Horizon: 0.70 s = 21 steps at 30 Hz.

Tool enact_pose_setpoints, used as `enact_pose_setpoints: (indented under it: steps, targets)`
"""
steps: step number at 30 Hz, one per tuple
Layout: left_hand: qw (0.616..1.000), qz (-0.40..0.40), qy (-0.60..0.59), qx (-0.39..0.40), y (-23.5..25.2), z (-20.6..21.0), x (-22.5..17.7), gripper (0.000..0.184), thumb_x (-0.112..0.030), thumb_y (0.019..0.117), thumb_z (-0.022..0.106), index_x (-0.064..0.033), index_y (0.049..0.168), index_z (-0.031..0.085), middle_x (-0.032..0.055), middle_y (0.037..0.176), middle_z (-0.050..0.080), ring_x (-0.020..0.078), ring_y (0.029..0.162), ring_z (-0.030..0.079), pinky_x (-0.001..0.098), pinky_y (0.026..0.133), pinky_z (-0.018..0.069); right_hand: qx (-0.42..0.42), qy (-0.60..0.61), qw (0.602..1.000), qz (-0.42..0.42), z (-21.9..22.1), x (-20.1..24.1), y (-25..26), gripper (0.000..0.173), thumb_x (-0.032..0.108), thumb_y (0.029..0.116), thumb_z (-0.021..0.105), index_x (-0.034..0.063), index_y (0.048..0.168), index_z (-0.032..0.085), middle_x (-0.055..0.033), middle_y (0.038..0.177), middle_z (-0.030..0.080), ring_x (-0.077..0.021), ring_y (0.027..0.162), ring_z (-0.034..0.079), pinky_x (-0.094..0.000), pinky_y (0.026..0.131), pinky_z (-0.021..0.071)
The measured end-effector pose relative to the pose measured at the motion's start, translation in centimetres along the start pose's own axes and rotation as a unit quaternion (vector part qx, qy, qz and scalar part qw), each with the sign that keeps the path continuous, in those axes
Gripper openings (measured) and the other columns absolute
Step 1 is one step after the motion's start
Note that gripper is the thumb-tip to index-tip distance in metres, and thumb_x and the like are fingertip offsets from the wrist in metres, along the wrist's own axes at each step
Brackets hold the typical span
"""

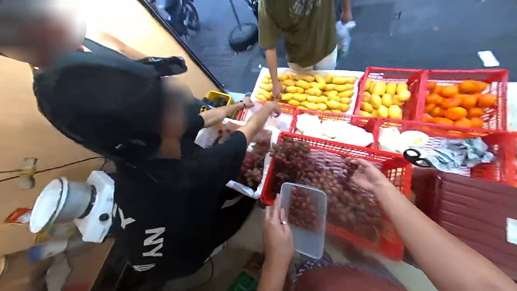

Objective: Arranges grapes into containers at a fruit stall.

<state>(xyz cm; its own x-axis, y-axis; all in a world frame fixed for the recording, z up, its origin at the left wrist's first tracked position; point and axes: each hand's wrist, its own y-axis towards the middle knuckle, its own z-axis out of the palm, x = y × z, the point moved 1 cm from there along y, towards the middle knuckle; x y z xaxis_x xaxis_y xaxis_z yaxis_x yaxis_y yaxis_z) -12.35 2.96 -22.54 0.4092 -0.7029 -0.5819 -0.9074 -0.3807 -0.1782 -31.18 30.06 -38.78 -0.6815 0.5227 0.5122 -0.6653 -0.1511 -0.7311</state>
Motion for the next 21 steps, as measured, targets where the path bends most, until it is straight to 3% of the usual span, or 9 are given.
enact_pose_setpoints:
  steps: [2,3,4,6,10,14,17,19,21]
  targets:
    - [1.000,0.010,0.003,-0.009,-0.2,0.2,0.2,0.043,-0.012,0.1027,0.050,-0.0111,0.145,0.058,0.0167,0.119,0.066,0.0276,0.108,0.067,0.0464,0.094,0.0567,-0.133,-0.050,0.990,-0.013,0.7,-0.7,0.9,0.017,0.029,0.1028,0.059,0.0122,0.105,0.061,-0.0005,0.078,0.059,-0.0104,0.062,0.057,-0.0287,0.057,0.0519]
    - [1.000,0.011,0.005,-0.010,-0.3,0.2,0.3,0.043,-0.013,0.1029,0.050,-0.0110,0.145,0.058,0.0163,0.119,0.066,0.0270,0.106,0.067,0.0459,0.093,0.0570,-0.199,-0.145,0.969,-0.029,0.9,-1.1,1.4,0.025,0.032,0.1006,0.065,0.0096,0.111,0.064,-0.0036,0.086,0.060,-0.0123,0.070,0.058,-0.0315,0.064,0.0520]
    - [1.000,0.012,0.006,-0.011,-0.4,0.2,0.4,0.044,-0.013,0.1029,0.050,-0.0112,0.146,0.057,0.0158,0.118,0.066,0.0263,0.105,0.067,0.0454,0.092,0.0575,-0.237,-0.246,0.939,-0.042,1.1,-1.1,1.4,0.034,0.032,0.0995,0.068,0.0053,0.120,0.068,-0.0126,0.107,0.067,-0.0202,0.094,0.065,-0.0410,0.084,0.0544]
    - [1.000,0.012,0.009,-0.011,-0.5,0.3,0.4,0.044,-0.014,0.1033,0.049,-0.0117,0.146,0.057,0.0149,0.116,0.065,0.0253,0.103,0.067,0.0447,0.090,0.0581,-0.256,-0.409,0.873,-0.063,1.6,-1.4,1.7,0.038,0.032,0.0985,0.067,0.0031,0.123,0.071,-0.0232,0.130,0.065,-0.0358,0.125,0.060,-0.0564,0.107,0.0448]
    - [1.000,0.001,0.015,-0.003,-0.6,0.6,0.5,0.043,-0.014,0.1044,0.048,-0.0132,0.147,0.056,0.0130,0.118,0.065,0.0233,0.104,0.067,0.0430,0.090,0.0580,-0.285,-0.487,0.821,-0.081,2.8,-2.0,2.2,0.037,0.032,0.0934,0.072,0.0034,0.117,0.073,-0.0233,0.122,0.069,-0.0394,0.118,0.065,-0.0606,0.102,0.0486]
    - [0.999,0.014,0.036,-0.010,-0.3,0.3,0.4,0.042,-0.014,0.1043,0.050,-0.0096,0.146,0.056,0.0161,0.120,0.066,0.0273,0.105,0.068,0.0463,0.092,0.0575,-0.300,-0.432,0.849,-0.054,3.5,-1.5,2.6,0.041,0.036,0.0962,0.071,0.0023,0.121,0.071,-0.0248,0.129,0.065,-0.0391,0.124,0.061,-0.0572,0.106,0.0466]
    - [0.999,0.033,0.039,-0.005,-0.9,0.5,0.4,0.041,-0.013,0.1047,0.050,-0.0024,0.144,0.056,0.0201,0.121,0.065,0.0305,0.109,0.067,0.0470,0.095,0.0559,-0.295,-0.403,0.862,-0.092,1.7,-2.2,3.2,0.044,0.038,0.0938,0.073,0.0014,0.117,0.072,-0.0263,0.121,0.068,-0.0436,0.118,0.064,-0.0645,0.101,0.0486]
    - [0.999,0.037,0.039,-0.002,-0.8,0.8,0.3,0.041,-0.014,0.1052,0.048,-0.0001,0.143,0.055,0.0211,0.119,0.065,0.0320,0.108,0.066,0.0487,0.095,0.0547,-0.281,-0.349,0.889,-0.093,-0.4,-2.0,3.4,0.047,0.041,0.0895,0.078,0.0034,0.117,0.073,-0.0219,0.119,0.070,-0.0377,0.113,0.066,-0.0605,0.098,0.0509]
    - [0.998,0.042,0.040,-0.009,-0.6,0.8,0.4,0.041,-0.015,0.1049,0.047,0.0004,0.142,0.057,0.0209,0.117,0.065,0.0314,0.107,0.065,0.0480,0.094,0.0545,-0.206,-0.233,0.945,-0.101,-1.5,-2.5,3.2,0.039,0.024,0.0914,0.073,0.0053,0.125,0.065,-0.0154,0.114,0.068,-0.0264,0.098,0.067,-0.0479,0.083,0.0568]
